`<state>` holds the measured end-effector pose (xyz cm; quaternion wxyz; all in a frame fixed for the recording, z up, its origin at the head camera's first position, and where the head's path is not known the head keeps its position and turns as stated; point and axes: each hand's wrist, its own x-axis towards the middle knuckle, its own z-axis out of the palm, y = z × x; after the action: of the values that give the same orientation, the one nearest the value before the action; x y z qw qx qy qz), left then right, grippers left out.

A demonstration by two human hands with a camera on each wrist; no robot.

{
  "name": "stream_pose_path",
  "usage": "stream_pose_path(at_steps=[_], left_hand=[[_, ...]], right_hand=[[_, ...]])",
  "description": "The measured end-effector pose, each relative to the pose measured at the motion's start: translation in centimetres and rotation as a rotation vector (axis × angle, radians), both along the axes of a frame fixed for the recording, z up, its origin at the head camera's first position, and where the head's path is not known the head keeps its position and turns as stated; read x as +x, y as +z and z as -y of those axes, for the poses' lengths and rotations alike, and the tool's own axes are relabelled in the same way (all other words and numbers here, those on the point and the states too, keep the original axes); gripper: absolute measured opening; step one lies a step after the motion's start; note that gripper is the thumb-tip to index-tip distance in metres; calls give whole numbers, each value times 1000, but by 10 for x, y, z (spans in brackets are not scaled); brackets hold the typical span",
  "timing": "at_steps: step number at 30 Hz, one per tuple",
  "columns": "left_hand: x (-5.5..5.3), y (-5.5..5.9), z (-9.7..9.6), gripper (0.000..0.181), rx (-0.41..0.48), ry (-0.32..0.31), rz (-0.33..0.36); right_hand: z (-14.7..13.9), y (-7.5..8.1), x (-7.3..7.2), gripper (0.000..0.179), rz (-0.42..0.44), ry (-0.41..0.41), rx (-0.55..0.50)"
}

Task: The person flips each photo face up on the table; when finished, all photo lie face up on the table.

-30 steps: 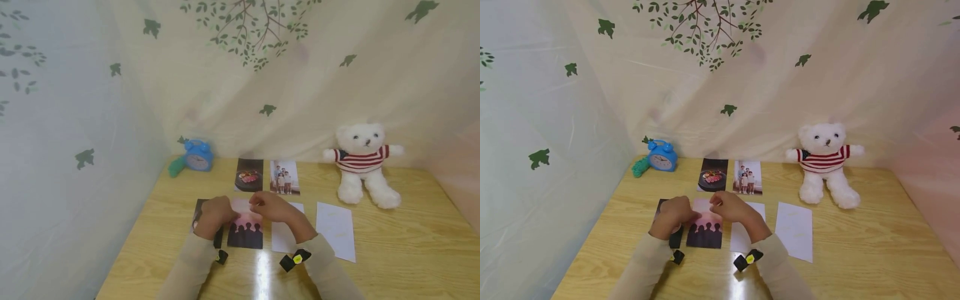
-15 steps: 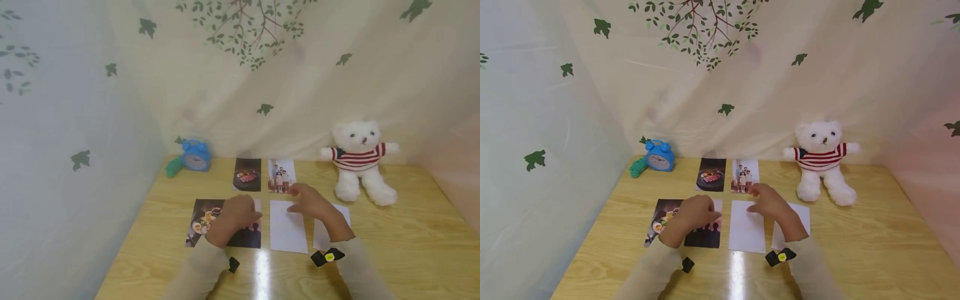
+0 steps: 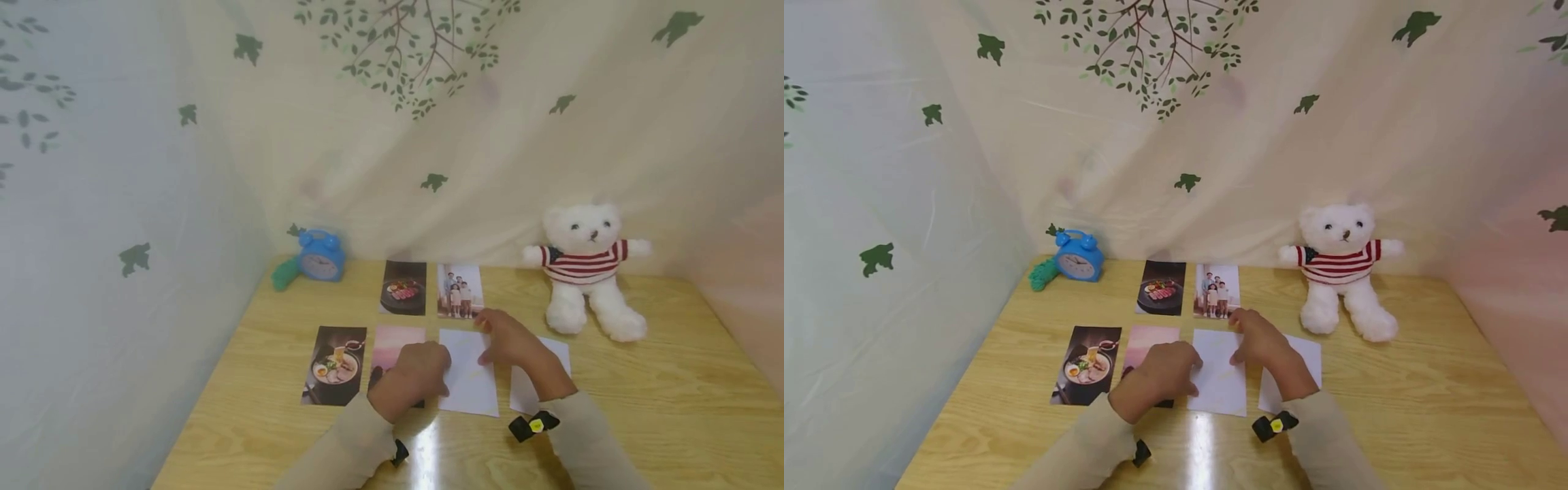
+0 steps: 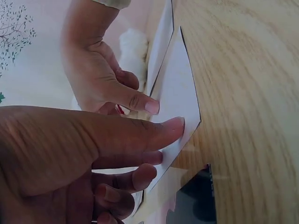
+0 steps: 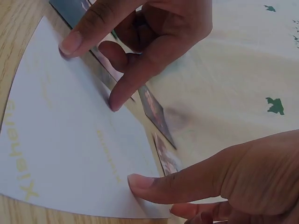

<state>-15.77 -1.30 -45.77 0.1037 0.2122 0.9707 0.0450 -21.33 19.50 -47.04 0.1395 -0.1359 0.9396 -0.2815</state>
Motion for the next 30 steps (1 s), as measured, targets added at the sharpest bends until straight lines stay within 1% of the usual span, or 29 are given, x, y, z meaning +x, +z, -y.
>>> stream_pose_path(at_steps=[3, 6, 9, 12, 20, 23, 24, 26, 28, 30], left_hand=[[0, -2, -1, 35, -17, 2, -3], [0, -3, -4, 34, -57, -4, -16], [1, -2, -7, 34, -101, -9, -37], [1, -1, -10, 34, -126, -7, -39], [-2, 0, -14, 34, -135, -2, 0], [-2, 0, -14, 36, -130, -9, 9], [-2, 1, -14, 36, -122, -7, 21], [-1, 1, -13, 37, -92, -6, 65], [1, 4, -12, 40, -55, -3, 132], [2, 7, -12, 45, -19, 8, 196]], right_hand=[[1, 2, 0, 65, -11, -6, 23], [1, 2, -1, 63, -18, -24, 49], [1, 2, -2, 62, -18, -25, 46], [1, 1, -4, 61, -19, -13, 32], [0, -1, -10, 51, -2, 17, 70], [-2, -2, -11, 43, -2, 26, 37], [-3, -1, -11, 38, -6, 31, 14], [-5, -1, -11, 27, -24, 47, -57], [-7, 0, -12, 18, -21, 41, -116], [-8, 1, -12, 16, -12, 13, -172]])
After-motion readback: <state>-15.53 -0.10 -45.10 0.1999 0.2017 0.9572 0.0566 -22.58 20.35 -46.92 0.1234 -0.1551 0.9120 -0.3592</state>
